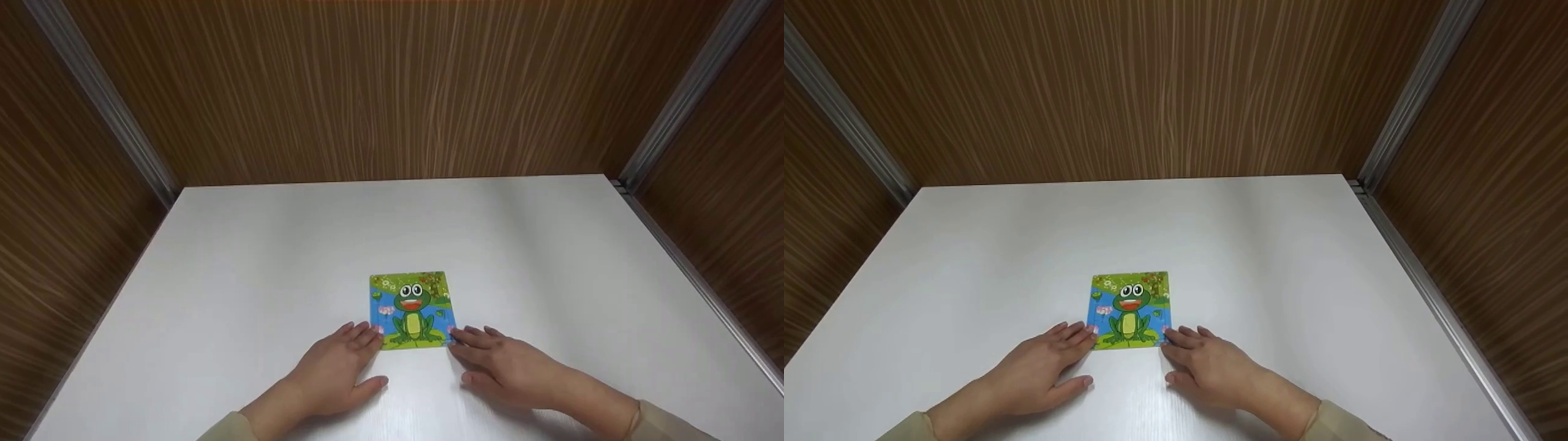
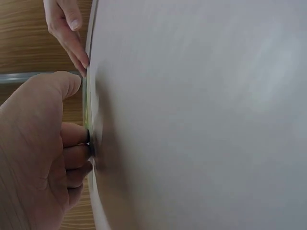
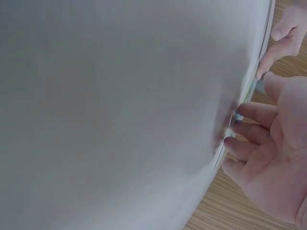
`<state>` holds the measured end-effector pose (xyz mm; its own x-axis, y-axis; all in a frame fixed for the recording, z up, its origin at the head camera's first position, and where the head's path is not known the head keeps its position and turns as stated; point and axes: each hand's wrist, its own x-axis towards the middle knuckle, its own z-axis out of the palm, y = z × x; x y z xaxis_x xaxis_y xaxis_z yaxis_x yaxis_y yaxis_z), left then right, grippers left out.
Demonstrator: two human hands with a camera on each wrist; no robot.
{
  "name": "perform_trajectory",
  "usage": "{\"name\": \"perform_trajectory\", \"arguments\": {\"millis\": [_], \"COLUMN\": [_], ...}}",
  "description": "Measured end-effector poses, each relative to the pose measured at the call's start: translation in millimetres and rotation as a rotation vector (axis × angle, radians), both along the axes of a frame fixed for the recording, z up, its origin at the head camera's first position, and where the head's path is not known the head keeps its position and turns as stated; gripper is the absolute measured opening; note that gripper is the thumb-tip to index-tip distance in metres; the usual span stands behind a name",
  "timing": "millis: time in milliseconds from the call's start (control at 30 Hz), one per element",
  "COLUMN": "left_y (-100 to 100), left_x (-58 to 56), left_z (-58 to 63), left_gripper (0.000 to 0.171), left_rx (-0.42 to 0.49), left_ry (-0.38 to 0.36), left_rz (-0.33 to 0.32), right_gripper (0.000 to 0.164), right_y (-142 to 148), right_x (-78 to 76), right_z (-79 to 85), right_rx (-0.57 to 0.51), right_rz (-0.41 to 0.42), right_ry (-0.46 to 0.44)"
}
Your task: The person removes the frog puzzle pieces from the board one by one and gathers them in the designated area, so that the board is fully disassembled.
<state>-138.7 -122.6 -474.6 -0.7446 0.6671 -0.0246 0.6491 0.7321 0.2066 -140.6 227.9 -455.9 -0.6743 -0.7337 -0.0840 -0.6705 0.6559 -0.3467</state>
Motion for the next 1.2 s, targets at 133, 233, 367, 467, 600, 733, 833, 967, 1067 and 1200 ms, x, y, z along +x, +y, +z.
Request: {"name": "perform_trajectory", "arguments": {"millis": [133,233,367,467,600,733,833,967,1067,1200], "left_y": [-0.9,-0.8,0.2,1.6,5.3,10.4,13.6,16.7,18.7,19.8], "left_x": [6.2,9.9,12.1,10.4,3.7,-8.5,-21.0,-38.8,-51.1,-67.2], "left_z": [0.4,0.5,-0.2,-0.8,1.2,5.5,7.9,8.0,6.2,2.0], "left_gripper": [0.075,0.073,0.068,0.063,0.054,0.041,0.030,0.024,0.028,0.041], "left_rx": [-0.015,-0.018,-0.005,0.000,0.010,0.100,0.235,0.388,0.453,0.506], "left_ry": [0.003,0.007,0.001,0.006,0.049,0.141,0.208,0.241,0.186,0.041], "left_rz": [-0.004,-0.010,-0.010,-0.008,-0.015,-0.018,-0.006,0.040,0.108,0.202], "right_gripper": [0.060,0.060,0.062,0.063,0.064,0.064,0.064,0.063,0.063,0.064], "right_y": [-0.2,0.2,1.5,2.8,4.6,5.9,7.2,9.2,10.5,11.6], "right_x": [3.8,5.6,6.7,7.0,7.9,8.5,9.2,9.7,9.4,9.0], "right_z": [0.0,-0.4,-0.8,-0.3,2.1,4.7,5.2,4.2,3.2,2.3], "right_rx": [0.010,0.016,0.021,0.018,0.016,0.023,0.027,0.022,0.014,0.016], "right_rz": [0.000,-0.008,-0.020,-0.021,-0.020,-0.022,-0.021,-0.013,-0.007,-0.008], "right_ry": [-0.012,-0.024,-0.034,-0.041,-0.041,-0.034,-0.021,-0.002,0.000,-0.004]}}
